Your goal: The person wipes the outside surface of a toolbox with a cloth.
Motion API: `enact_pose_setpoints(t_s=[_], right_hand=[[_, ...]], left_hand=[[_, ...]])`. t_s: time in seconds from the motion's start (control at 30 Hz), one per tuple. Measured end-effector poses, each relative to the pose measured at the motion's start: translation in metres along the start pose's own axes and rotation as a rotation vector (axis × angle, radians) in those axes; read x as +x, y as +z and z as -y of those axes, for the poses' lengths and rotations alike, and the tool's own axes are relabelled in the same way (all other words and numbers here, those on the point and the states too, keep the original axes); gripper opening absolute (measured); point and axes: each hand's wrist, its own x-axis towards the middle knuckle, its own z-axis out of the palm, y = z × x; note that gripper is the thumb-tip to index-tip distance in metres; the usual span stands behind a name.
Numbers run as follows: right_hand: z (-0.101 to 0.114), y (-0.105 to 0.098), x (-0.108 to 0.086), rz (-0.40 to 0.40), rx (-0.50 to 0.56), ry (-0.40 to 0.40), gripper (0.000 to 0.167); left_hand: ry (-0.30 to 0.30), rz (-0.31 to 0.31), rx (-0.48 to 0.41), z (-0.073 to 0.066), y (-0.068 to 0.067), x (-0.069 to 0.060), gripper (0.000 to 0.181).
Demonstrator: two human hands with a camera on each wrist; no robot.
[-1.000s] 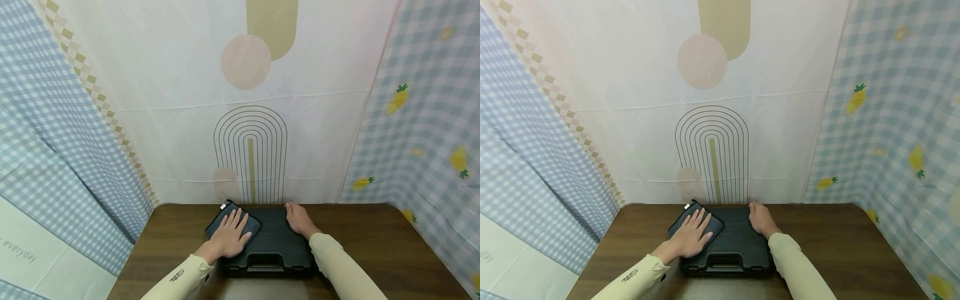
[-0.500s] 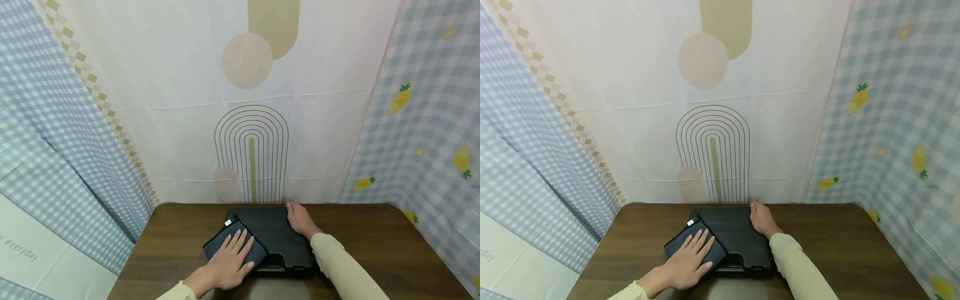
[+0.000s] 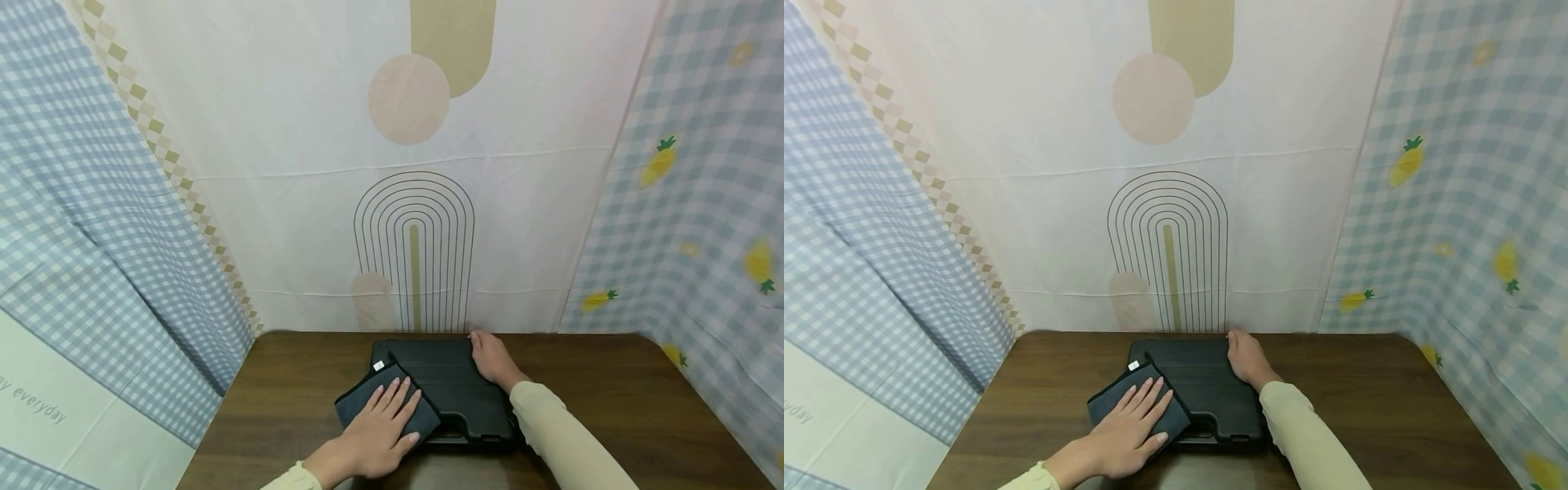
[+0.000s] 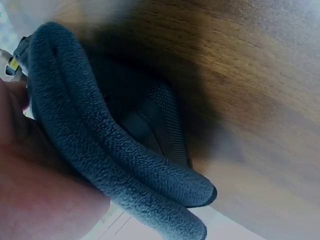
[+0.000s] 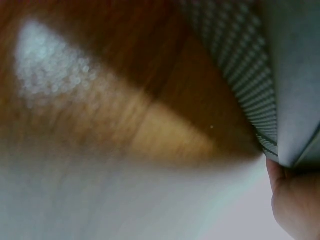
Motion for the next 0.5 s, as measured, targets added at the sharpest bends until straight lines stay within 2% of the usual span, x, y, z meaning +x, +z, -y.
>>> enact_pose_setpoints(t_s=[0.3,0.5], right_hand=[[0.000,-0.001,0.000,0.005,0.013,0.003,0.045],[0.000,0.000,0.000,0.008,0.002,0.007,0.044]], left_hand=[[0.029,0.016,0.028,-0.007,-0.005,0.016,0.068],[0.047,0.052,0.036,-0.018,-0.004,0.041,0.067]])
